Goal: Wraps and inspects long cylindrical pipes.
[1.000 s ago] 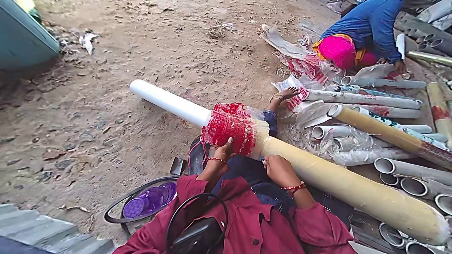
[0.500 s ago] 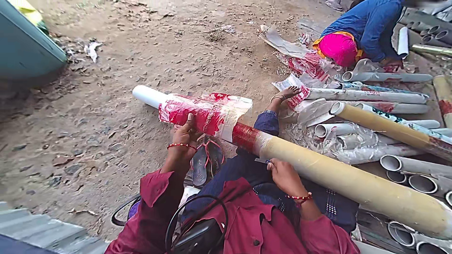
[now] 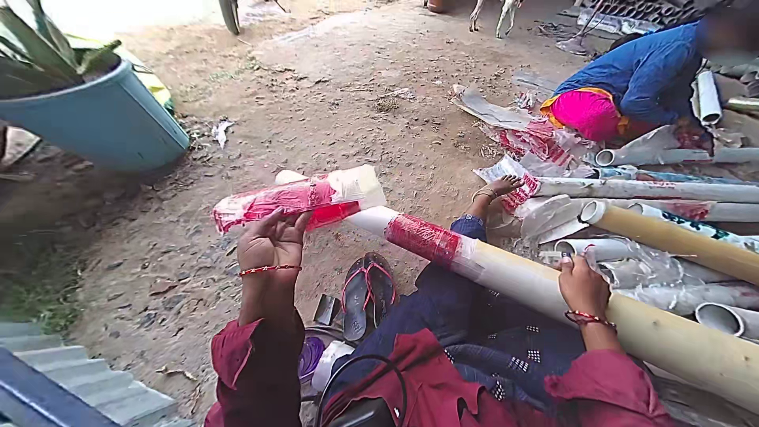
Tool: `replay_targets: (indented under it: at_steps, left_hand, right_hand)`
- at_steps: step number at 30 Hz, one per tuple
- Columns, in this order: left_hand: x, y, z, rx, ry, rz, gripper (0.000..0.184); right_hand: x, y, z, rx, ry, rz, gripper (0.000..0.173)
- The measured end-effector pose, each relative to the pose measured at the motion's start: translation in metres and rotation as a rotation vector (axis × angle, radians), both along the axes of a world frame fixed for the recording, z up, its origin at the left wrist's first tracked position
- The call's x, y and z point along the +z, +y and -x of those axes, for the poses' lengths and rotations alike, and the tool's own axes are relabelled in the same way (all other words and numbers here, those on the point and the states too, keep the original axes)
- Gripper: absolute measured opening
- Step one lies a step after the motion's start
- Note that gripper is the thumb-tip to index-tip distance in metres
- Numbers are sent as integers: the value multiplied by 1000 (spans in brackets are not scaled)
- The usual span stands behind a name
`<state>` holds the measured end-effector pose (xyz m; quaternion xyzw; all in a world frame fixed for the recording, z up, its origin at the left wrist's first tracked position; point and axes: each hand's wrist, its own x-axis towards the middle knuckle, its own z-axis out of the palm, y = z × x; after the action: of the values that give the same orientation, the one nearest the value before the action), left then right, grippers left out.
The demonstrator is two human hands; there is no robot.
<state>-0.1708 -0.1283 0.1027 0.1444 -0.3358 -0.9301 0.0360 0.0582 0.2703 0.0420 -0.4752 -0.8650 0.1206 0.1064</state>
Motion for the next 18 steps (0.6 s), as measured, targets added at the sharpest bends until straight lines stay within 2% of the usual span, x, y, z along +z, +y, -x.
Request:
replay_targets:
  at_steps: [4,7,10,14,18]
  left_hand:
    - [3,-12,5,38,-57,-144,21]
    - [4,-18,12,34,-100,-150,18]
    - [-3,-25,16,74,-118,-119,15]
    - [-3,-42,18,170,-78,-61,19]
    - [-4,-37,11,154,49,129,19]
  right_hand:
    - [-15,23,16,-9,-145,72,40]
    - [-18,17,11,-16,-60,31,39]
    - [-15,0,-5,10,-6,-58,38]
    - [7,-20,-3,31,-59,-76,45]
    - [1,-8,-5,36,-15,-32,35]
